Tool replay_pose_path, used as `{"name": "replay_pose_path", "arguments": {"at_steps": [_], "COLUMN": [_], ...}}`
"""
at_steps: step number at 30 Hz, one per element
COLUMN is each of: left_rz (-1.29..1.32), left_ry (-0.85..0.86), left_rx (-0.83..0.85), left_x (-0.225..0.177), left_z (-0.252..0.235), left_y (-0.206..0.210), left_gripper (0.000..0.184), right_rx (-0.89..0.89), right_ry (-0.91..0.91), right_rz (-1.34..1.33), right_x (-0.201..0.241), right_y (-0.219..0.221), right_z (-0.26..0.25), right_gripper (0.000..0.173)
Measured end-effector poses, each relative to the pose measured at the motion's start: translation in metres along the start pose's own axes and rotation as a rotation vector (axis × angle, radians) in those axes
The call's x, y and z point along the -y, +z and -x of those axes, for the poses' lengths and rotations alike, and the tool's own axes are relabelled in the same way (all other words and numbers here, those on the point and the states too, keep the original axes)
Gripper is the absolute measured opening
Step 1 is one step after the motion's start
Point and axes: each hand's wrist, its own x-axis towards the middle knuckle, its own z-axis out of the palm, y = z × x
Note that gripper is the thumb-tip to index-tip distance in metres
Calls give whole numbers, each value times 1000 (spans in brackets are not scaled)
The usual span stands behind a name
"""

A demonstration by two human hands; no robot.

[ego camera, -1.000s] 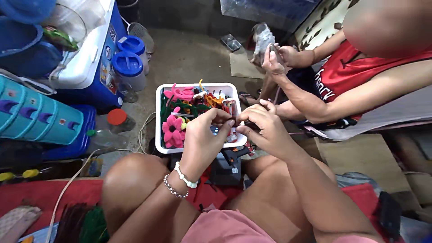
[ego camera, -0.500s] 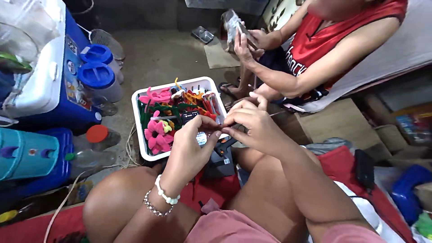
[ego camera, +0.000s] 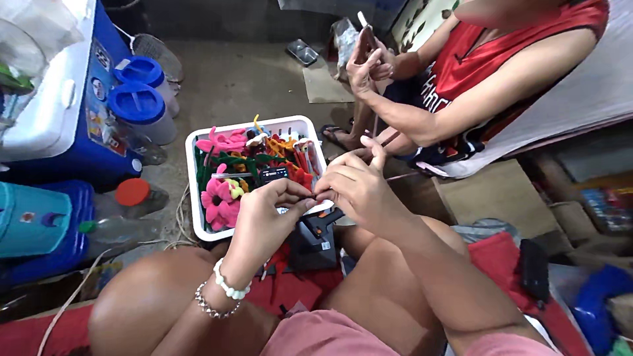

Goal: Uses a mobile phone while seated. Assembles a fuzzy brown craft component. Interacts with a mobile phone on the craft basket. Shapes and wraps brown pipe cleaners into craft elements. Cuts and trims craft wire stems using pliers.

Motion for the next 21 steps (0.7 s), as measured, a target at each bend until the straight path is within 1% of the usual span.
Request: {"name": "replay_pose_path", "arguments": {"at_steps": [4,9,12,18,21], "left_rz": [72,201,221,302,385], "left_ry": [-59,-58,-62,-110,-130], "left_rx": [37,55,58,-51,-98], "left_x": [1,4,6,2,-1], "left_z": [-2,-3,-2,-1,-2], "left_y": [2,-4,-5,-7,-9], "left_gripper": [15,17,20,23,23], "right_rx": [3,-14,-32,-217,-203], "right_ry": [29,28,25,-3,-13], "right_rz": [-52,-130,-120,-42,-65], "right_x": [-2,-3,-2,4,7], "right_y": [1,4,7,1,-1], "right_z": [-1,-5,-5,-5,-4], "right_gripper": [16,17,20,19,20]}}
